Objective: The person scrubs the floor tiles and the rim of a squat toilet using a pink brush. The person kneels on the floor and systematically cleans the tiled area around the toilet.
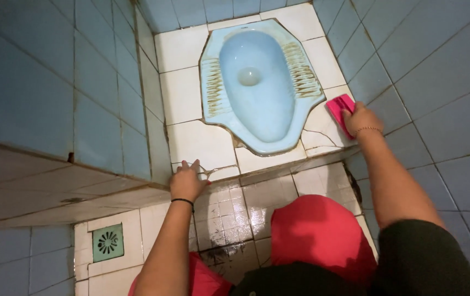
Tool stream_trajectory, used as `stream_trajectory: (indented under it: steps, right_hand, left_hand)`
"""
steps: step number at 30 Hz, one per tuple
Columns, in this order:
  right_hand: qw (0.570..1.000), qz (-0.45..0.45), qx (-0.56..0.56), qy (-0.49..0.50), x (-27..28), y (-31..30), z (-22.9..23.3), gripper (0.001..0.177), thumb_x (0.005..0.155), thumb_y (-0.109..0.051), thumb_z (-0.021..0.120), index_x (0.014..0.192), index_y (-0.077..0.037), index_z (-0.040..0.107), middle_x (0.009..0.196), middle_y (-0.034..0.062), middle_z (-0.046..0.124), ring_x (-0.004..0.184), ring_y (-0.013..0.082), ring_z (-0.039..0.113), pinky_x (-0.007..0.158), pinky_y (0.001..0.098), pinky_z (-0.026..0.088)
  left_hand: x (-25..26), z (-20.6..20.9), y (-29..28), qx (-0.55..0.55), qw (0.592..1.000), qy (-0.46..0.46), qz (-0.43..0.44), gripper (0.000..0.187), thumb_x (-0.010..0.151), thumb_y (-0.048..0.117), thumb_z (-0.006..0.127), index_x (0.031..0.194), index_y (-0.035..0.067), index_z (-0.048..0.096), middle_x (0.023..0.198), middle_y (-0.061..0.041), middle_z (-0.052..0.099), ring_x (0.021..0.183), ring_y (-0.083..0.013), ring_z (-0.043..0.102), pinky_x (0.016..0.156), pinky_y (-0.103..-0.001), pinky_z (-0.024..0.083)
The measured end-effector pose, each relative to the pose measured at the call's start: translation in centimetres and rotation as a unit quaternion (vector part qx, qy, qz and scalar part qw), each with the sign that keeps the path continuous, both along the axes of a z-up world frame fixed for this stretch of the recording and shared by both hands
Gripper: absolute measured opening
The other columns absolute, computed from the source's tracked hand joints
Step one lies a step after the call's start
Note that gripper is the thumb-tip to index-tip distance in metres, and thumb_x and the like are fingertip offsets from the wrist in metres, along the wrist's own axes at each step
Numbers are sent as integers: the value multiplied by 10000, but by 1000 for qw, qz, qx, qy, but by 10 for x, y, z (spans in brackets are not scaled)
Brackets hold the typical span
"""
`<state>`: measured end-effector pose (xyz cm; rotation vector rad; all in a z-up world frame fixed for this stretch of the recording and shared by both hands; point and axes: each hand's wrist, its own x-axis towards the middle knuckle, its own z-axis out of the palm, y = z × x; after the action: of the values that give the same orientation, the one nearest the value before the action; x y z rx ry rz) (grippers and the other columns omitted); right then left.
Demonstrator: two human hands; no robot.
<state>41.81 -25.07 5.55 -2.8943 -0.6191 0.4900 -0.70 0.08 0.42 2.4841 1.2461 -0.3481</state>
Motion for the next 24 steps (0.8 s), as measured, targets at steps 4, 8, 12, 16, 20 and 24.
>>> stream_trajectory:
  steps: [4, 8, 12, 16, 20, 24]
  right_hand:
    - [998, 42, -29, 23, -35, 10, -4, 531, 1051, -484, 467, 1381, -82, 568, 1237, 310, 701, 1214, 461, 643, 1011, 572, 502]
    - [991, 94, -60, 80, -91, -6, 44, 501, 1028, -461, 483, 1353, -93, 587, 1242, 300, 713, 1228, 459, 649, 1042, 546, 509]
    - [997, 58, -50, 22, -23, -14, 9, 536, 1057, -446, 428, 1393, -55, 573, 1199, 354, 718, 1194, 494, 656, 1026, 576, 501]
    - [999, 40, -16, -1, -19, -6, -10, 534, 1053, -507, 451, 1323, -76, 614, 1173, 314, 726, 1169, 465, 666, 982, 571, 512]
    - [989, 100, -82, 73, -94, -11, 21, 507, 1014, -510, 471, 1350, -151, 592, 1227, 255, 731, 1222, 429, 660, 1031, 526, 519]
    - [995, 41, -37, 81, -33, -31, 15, 525, 1046, -438, 412, 1383, -70, 574, 1251, 350, 701, 1234, 504, 627, 1059, 588, 474]
  left_hand:
    - [-2, 0, 1, -7, 1000, 1, 1, 766, 816, 428, 800, 1500, 203, 539, 1395, -142, 553, 1292, -336, 567, 991, -500, 548]
    - [0, 8, 1, -7, 1000, -5, -2, 741, 827, 409, 788, 1497, 213, 539, 1396, -123, 547, 1291, -326, 563, 1001, -493, 545]
    - [-1, 5, 1, -3, 1000, -2, 2, 745, 821, 397, 796, 1497, 210, 542, 1383, -128, 559, 1285, -326, 571, 998, -493, 546]
    - [-3, 0, 4, -3, 1000, 9, 2, 742, 827, 405, 789, 1501, 224, 539, 1409, -133, 553, 1295, -328, 567, 993, -496, 546]
    - [-3, 2, 2, -12, 1000, -1, 7, 736, 832, 389, 788, 1503, 223, 536, 1421, -138, 550, 1296, -332, 567, 987, -503, 544]
    - [-1, 10, 0, -8, 1000, 1, 3, 744, 829, 408, 787, 1503, 216, 536, 1423, -139, 556, 1295, -331, 573, 986, -500, 545]
